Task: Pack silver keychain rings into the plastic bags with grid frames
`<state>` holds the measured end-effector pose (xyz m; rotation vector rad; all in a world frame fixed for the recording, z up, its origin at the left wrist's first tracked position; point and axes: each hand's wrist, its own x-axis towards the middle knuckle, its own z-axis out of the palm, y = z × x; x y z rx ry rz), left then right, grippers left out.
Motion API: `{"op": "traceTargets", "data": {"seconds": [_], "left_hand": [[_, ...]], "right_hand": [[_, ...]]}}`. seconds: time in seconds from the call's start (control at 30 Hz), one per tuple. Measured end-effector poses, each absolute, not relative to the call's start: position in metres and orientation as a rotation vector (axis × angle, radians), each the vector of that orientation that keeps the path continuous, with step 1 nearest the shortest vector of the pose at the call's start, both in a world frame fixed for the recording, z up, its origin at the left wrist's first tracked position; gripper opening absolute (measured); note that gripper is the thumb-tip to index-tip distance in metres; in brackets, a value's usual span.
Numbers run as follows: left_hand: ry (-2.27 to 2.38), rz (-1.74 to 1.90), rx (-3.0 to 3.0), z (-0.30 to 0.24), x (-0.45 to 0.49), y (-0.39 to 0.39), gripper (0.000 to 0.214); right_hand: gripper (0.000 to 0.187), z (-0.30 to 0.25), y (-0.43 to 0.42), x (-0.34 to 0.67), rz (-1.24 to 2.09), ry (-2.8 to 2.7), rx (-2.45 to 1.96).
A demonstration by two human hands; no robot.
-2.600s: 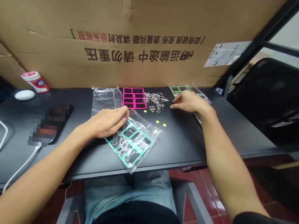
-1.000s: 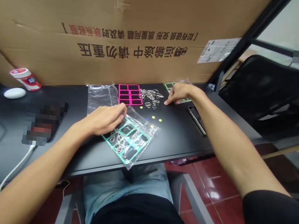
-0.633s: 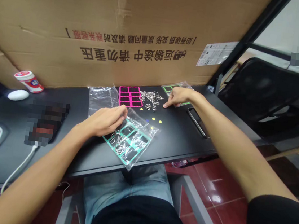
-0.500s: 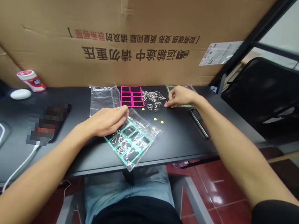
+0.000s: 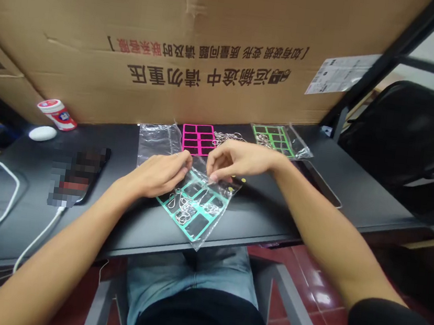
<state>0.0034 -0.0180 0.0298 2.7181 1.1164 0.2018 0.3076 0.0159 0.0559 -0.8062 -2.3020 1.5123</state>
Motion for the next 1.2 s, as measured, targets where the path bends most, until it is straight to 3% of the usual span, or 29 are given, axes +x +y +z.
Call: {"op": "traceTargets", "data": {"seconds": [0.27, 0.4, 0.5, 0.63, 0.83, 1.0, 1.13, 1.2], "left_hand": [[1.104, 0.185, 2.719, 0.030, 0.004, -0.018, 0.025], [1.105, 0.176, 2.709, 0.030, 0.004, -0.018, 0.024], [1.098, 0.185, 2.694, 0.029, 0.003, -0.018, 0.024], [1.082, 0.203, 2.680, 0.028, 0.001, -0.017, 0.024], [1.077, 0.191, 2.684, 0.027, 0.001, -0.017, 0.024], [1.073, 0.205, 2.705, 0.027, 0.001, -0.018, 0.024], [1.081, 0.223, 2.690, 0.026, 0.001, -0.017, 0.023], [1.079, 0.230, 2.670, 0.025, 0.001, -0.016, 0.023]], "right_hand": [[0.022, 0.038, 0.033, 0.360, 1.002, -2.207, -1.199], [0.028, 0.029, 0.032, 0.371, 0.758, -2.336, -1.361], [0.029, 0.024, 0.033, 0.371, 0.733, -2.403, -1.393], [0.012, 0.021, 0.034, 0.370, 0.742, -2.488, -1.304], [0.019, 0.029, 0.027, 0.366, 0.663, -2.357, -1.186], [0.026, 0.033, 0.008, 0.335, 0.986, -1.955, -1.018], [0.036, 0.032, -0.003, 0.315, 1.468, -2.091, -0.870], [0.042, 0.030, 0.001, 0.320, 1.426, -2.092, -0.902]]}}
